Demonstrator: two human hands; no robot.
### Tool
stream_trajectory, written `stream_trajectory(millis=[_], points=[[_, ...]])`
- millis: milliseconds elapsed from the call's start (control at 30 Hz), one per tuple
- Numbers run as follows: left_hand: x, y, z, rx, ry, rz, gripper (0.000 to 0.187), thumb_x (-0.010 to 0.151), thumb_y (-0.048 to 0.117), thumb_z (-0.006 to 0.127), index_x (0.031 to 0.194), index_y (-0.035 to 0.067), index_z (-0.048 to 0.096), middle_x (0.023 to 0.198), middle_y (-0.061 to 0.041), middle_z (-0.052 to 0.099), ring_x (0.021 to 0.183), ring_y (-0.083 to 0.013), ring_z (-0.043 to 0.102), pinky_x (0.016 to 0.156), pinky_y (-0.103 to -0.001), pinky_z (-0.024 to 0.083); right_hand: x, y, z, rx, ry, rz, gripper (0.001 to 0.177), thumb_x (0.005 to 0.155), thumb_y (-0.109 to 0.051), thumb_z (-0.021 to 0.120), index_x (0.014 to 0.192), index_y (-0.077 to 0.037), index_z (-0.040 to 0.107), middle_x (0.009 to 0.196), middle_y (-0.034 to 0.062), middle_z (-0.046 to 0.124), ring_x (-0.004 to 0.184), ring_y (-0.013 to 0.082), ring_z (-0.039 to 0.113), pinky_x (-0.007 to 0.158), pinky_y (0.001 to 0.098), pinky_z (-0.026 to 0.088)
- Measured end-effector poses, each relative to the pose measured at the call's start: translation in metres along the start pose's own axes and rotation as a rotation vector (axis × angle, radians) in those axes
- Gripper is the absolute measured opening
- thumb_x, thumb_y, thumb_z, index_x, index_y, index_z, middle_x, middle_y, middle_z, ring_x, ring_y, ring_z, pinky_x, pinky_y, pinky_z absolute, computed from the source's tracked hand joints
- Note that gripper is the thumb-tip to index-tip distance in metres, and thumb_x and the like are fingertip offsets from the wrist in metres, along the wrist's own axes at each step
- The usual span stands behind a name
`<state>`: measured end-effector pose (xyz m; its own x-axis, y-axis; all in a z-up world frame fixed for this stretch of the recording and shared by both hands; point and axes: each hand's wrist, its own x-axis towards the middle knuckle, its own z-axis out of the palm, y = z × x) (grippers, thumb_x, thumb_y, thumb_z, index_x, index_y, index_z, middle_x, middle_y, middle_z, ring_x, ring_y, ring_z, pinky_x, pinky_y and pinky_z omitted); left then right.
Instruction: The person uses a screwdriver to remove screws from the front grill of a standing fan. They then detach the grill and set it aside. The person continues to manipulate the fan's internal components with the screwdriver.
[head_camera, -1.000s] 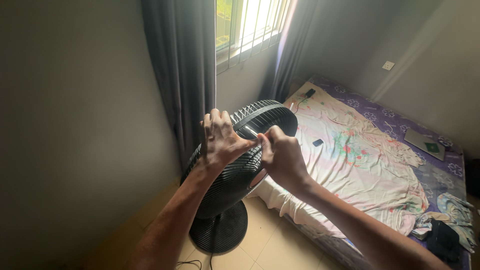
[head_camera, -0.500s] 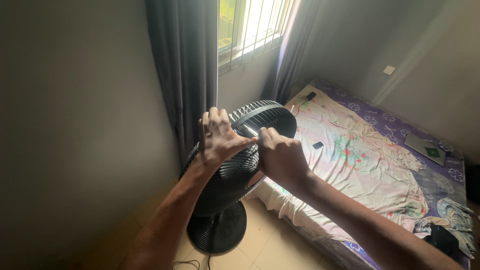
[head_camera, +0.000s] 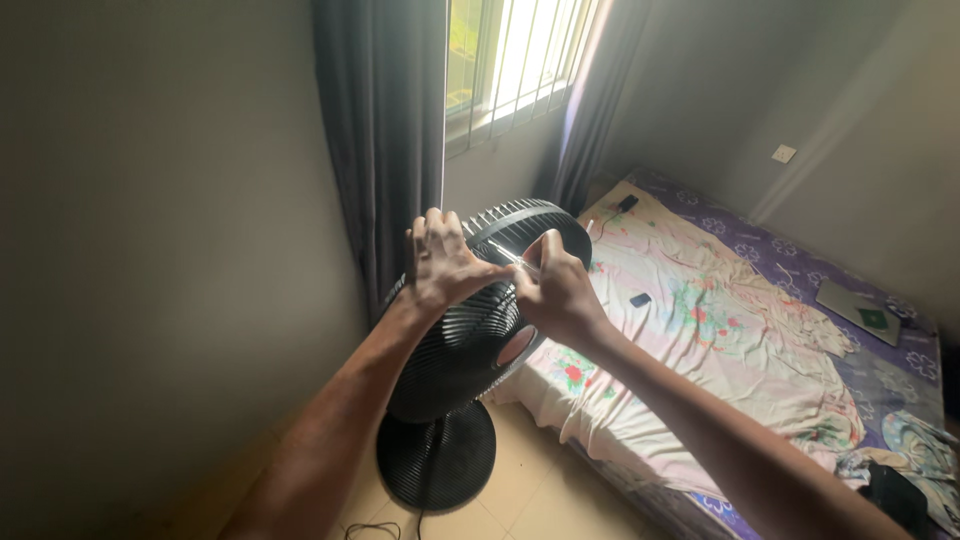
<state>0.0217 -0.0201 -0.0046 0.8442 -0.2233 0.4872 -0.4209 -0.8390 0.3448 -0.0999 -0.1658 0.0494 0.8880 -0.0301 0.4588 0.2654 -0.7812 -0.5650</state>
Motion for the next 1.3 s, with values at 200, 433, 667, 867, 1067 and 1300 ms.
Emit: stream_trajectory(millis=[200, 433, 667, 867, 1067, 1300], points=[[-0.004, -0.003, 0.007, -0.046, 0.033, 0.027, 0.108, 0.046, 0.097, 0.073, 0.089, -0.001, 0.061, 0.092, -0.016, 0.052, 0.088, -0.025, 0.053, 0.074, -0.042, 0.048, -0.011, 0.013, 0.008, -0.442, 0.084, -0.418, 0.012, 0.087, -0.006, 0.058, 0.096, -0.001, 0.052, 0.075, 0.0192, 0.065, 0.066, 0.0371, 0.069, 0.057, 0.0472, 0.054], [-0.004, -0.007, 0.015, -0.03, 0.066, 0.04, 0.101, 0.044, 0.097, 0.072, 0.082, 0.004, 0.063, 0.087, -0.013, 0.051, 0.084, -0.0223, 0.051, 0.073, -0.042, 0.045, 0.004, 0.027, 0.023, 0.481, -0.038, 0.43, 0.031, 0.101, -0.029, 0.063, 0.093, 0.001, 0.064, 0.073, 0.0105, 0.064, 0.063, 0.0186, 0.057, 0.056, 0.0371, 0.047], [-0.004, -0.007, 0.015, -0.021, 0.043, 0.036, 0.104, 0.045, 0.099, 0.071, 0.084, 0.002, 0.061, 0.086, -0.013, 0.049, 0.083, -0.0219, 0.048, 0.071, -0.041, 0.044, -0.008, 0.013, 0.011, -0.074, 0.105, -0.196, 0.021, 0.096, -0.019, 0.062, 0.094, 0.001, 0.055, 0.077, 0.0153, 0.063, 0.071, 0.0317, 0.066, 0.063, 0.044, 0.053], [-0.006, -0.002, 0.011, 0.008, 0.043, 0.047, 0.095, 0.052, 0.093, 0.075, 0.082, 0.004, 0.062, 0.086, -0.011, 0.049, 0.082, -0.0212, 0.048, 0.072, -0.04, 0.044, -0.014, 0.013, 0.024, -0.296, 0.055, -0.131, 0.018, 0.103, -0.018, 0.058, 0.094, -0.002, 0.056, 0.075, 0.0169, 0.066, 0.068, 0.0314, 0.069, 0.06, 0.0418, 0.054], [-0.005, -0.006, 0.007, -0.008, 0.022, 0.026, 0.099, 0.042, 0.089, 0.081, 0.085, 0.002, 0.063, 0.088, -0.012, 0.052, 0.088, -0.022, 0.052, 0.078, -0.041, 0.047, 0.008, 0.019, 0.029, 0.538, -0.113, 0.596, 0.033, 0.105, -0.033, 0.06, 0.098, -0.001, 0.065, 0.076, 0.011, 0.058, 0.062, 0.0169, 0.053, 0.055, 0.0356, 0.044], [-0.006, -0.005, 0.009, -0.056, 0.05, 0.0, 0.107, 0.045, 0.097, 0.075, 0.087, 0.0, 0.062, 0.094, -0.015, 0.052, 0.09, -0.0247, 0.054, 0.079, -0.042, 0.049, -0.009, 0.012, 0.012, -0.368, 0.19, -0.426, 0.016, 0.096, -0.014, 0.063, 0.095, 0.0, 0.057, 0.083, 0.0168, 0.061, 0.068, 0.0341, 0.065, 0.06, 0.0428, 0.053]])
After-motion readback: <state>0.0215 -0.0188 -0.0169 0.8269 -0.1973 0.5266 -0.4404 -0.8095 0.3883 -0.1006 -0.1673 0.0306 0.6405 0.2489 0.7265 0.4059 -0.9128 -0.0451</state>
